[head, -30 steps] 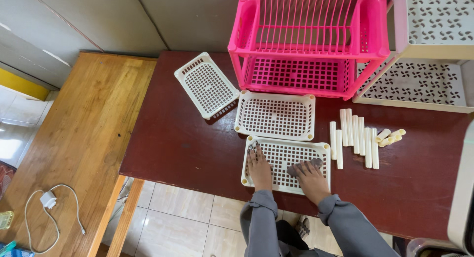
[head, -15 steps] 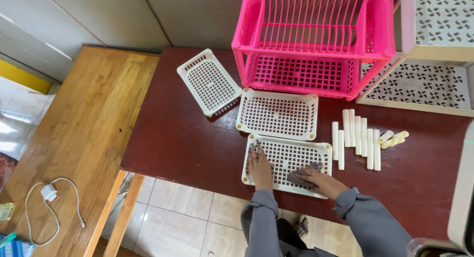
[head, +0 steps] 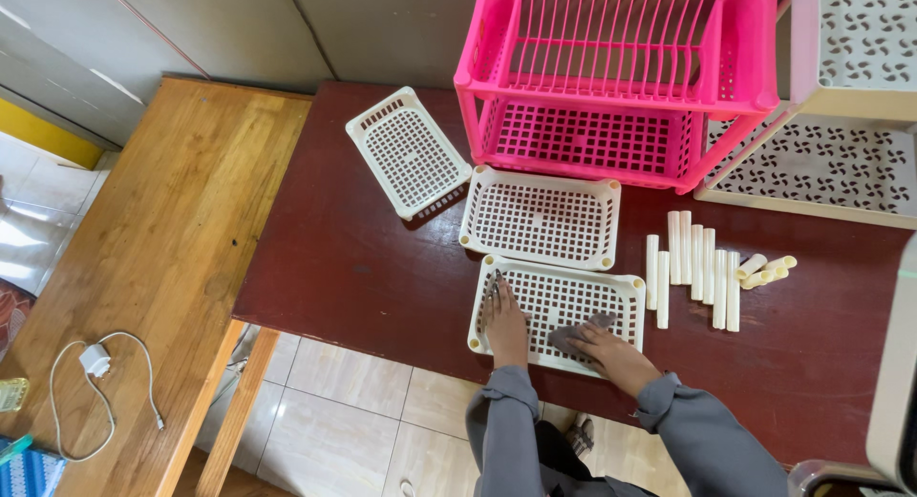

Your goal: The person wipes white plastic basket trays with a cloth, then inserts white plastic rods into the tray slots to assemble a basket. The person handles the trays and rods one at a time on a table.

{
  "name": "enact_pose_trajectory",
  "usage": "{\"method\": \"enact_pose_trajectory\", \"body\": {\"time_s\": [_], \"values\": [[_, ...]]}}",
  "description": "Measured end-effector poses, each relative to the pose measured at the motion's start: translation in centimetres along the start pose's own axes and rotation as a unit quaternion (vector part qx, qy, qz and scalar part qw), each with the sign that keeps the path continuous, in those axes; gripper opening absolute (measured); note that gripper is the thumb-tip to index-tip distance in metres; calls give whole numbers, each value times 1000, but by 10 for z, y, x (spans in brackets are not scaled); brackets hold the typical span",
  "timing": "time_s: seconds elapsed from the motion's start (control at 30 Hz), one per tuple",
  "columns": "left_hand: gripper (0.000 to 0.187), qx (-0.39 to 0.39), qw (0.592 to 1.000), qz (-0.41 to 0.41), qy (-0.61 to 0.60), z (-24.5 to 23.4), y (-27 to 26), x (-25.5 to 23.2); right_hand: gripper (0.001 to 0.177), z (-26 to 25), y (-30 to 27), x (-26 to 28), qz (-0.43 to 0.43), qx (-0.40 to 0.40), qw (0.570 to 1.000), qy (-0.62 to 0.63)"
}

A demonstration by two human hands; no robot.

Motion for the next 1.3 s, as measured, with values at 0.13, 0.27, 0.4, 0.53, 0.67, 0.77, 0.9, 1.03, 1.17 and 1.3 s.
{"method": "enact_pose_trajectory", "body": {"time_s": [0.13, 0.27, 0.4, 0.53, 0.67, 0.77, 0.9, 1.03, 1.17, 1.3], "values": [[69, 18, 996, -24, -86, 1, -3, 5, 63, -4, 3, -9, 13, 95, 987, -127], [76, 113, 980, -57, -155, -4, -6, 8, 67, -5, 9, 8, 31, -56, 991, -115], [106, 54, 993, 3, -102, -22, -12, 0, 66, 0, 4, 17, -3, -112, 989, -92], [144, 168, 979, -56, -105, -20, -12, -2, 74, -13, 0, 0, -54, -87, 990, -92], [146, 179, 975, -66, -114, -16, -11, -1, 63, -24, 5, -15, 129, -119, 980, -93], [145, 162, 978, -60, -113, -10, -11, 1, 68, -21, 13, -1, 146, -146, 971, -118], [142, 152, 983, -50, -95, -3, -11, 1, 58, -16, 8, 10, 68, -121, 989, -49], [141, 175, 978, -56, -98, -1, -10, 3, 62, -17, 5, -1, 84, -49, 992, -78], [142, 188, 975, -57, -107, 1, -9, 3, 72, -13, 19, 5, 138, -73, 982, -101], [142, 196, 974, -60, -100, 6, -8, 5, 73, -5, 24, 15, 71, -73, 994, -50]]}}
Point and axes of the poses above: each hand's wrist, its own y-axis towards the middle knuckle, its own z-axis out of the palm, x = y × z, the point moved 4 cm from there along y, towards the middle knuckle, and after that the axes turned 13 degrees about -y, right-handed, at the moved point
